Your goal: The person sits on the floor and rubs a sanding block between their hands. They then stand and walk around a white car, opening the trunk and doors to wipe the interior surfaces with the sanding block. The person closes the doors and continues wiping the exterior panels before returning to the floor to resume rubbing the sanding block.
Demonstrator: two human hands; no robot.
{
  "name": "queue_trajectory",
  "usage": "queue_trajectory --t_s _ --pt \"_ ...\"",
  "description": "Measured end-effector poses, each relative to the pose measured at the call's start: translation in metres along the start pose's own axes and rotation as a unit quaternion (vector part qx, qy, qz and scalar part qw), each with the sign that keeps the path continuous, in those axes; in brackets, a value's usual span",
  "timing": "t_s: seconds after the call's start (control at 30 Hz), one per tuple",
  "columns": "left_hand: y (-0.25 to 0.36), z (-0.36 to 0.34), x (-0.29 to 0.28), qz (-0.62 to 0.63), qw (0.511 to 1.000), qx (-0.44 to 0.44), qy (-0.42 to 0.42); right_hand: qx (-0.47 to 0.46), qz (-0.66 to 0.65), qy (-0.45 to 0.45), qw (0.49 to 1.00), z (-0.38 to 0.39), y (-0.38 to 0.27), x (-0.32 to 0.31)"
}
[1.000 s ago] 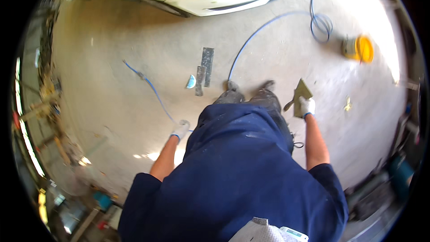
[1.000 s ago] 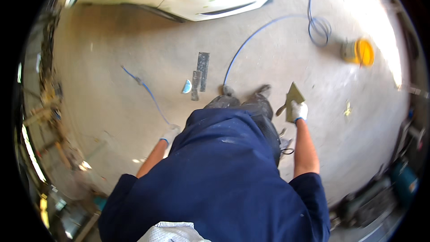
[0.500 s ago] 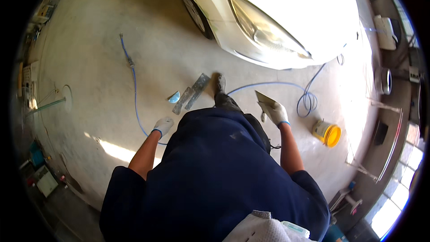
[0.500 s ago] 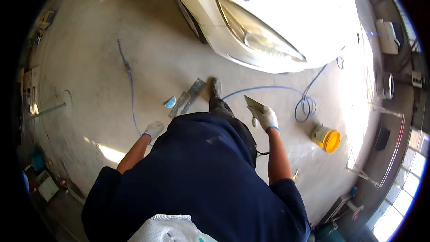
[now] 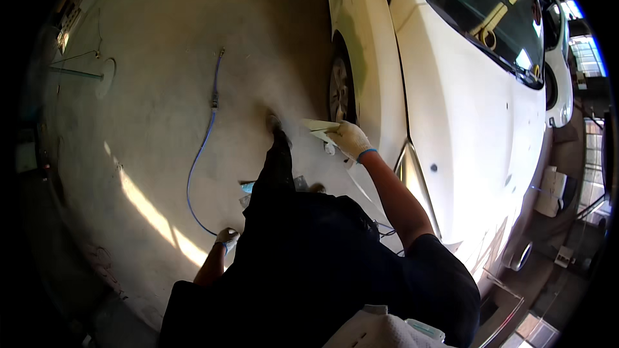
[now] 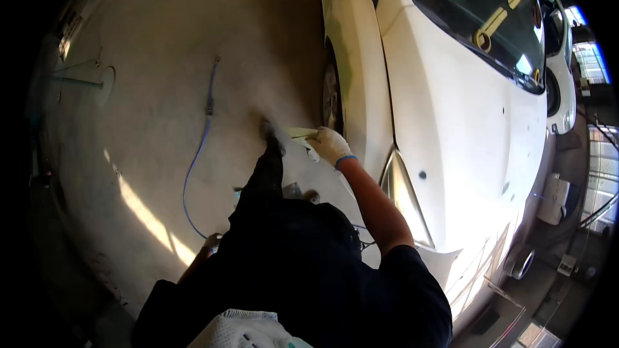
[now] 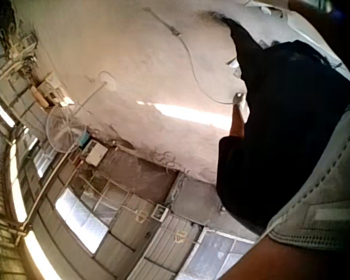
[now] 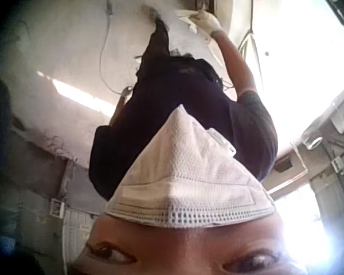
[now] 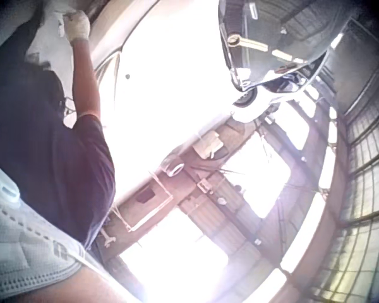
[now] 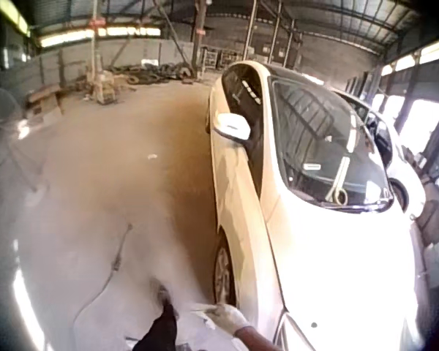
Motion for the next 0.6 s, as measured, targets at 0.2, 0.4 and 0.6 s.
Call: queue_trajectory --t_s 0.2,0.4,0.6 --pt "0.058 -0.122 -0.134 -0.009 0.999 0.043 -0.026 -0.068 0.072 -0.098 0.99 -0.225 -0.093 -0.027" --pt "0.301 -0.201 -0.439 0.071 0.988 0.098 0.1 -0.034 0.006 -0.062 0.997 -0.397 -0.156 -0.135" --pt "0.503 -0.308 -0.664 0.207 0.956 0.2 0.055 -0.032 -0.186 -0.014 0.982 -0.579 -0.211 -0.209"
Point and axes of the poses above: each hand's wrist, its own z-axis away from the middle knuckle, its own x-axis out of the palm, y = z × x, the point moved 7 cm from there along -z, towards the middle knuckle, and after that the axes turned 2 degrees about -y, right-handed, at the moved point
